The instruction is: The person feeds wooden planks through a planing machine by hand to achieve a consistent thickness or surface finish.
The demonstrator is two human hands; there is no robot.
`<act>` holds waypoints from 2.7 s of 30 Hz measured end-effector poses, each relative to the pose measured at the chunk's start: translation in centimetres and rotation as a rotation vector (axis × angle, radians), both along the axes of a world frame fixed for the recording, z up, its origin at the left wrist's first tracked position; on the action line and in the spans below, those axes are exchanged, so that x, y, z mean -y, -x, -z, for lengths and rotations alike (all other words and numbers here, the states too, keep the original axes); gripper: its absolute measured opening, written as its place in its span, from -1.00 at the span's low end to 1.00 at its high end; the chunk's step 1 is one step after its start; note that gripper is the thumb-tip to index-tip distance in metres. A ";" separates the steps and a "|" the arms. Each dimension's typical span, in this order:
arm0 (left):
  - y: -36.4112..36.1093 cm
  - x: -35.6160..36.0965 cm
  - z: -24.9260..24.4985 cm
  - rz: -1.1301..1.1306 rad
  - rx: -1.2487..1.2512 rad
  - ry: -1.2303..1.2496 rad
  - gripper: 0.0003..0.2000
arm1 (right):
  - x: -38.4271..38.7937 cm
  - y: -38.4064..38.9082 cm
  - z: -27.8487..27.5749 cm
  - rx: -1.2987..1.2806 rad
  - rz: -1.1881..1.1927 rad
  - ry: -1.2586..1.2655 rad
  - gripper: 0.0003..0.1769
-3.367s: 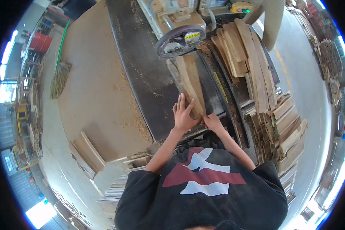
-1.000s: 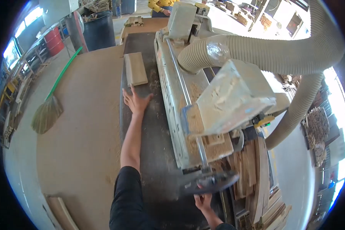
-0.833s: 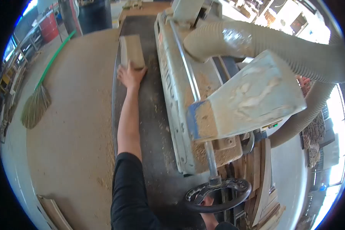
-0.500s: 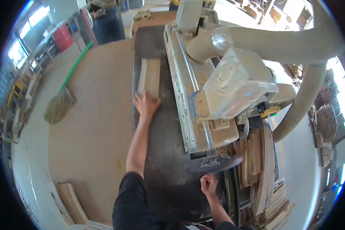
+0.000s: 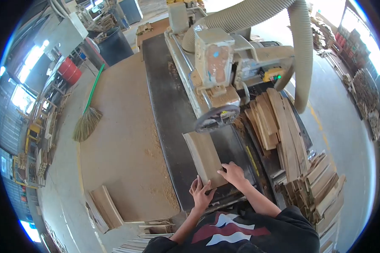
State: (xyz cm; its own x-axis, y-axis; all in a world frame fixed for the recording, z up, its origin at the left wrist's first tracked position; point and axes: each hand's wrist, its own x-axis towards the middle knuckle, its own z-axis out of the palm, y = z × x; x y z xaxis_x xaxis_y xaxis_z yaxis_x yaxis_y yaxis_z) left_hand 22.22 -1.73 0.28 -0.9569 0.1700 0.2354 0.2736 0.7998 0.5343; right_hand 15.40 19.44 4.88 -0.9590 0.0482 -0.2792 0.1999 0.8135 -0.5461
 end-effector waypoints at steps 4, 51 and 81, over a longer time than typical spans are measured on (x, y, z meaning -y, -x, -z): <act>-2.1 -0.8 -0.3 0.088 -0.004 -0.046 -0.47 | -2.4 -8.3 0.3 -0.038 0.111 0.047 -0.42; -1.0 -6.2 0.1 0.473 0.021 0.082 -0.35 | -4.8 -11.5 3.8 0.242 0.946 1.086 -0.56; 4.2 -6.7 -1.5 0.384 -0.010 0.088 -0.15 | -5.2 -9.7 4.2 0.270 0.925 0.997 -0.47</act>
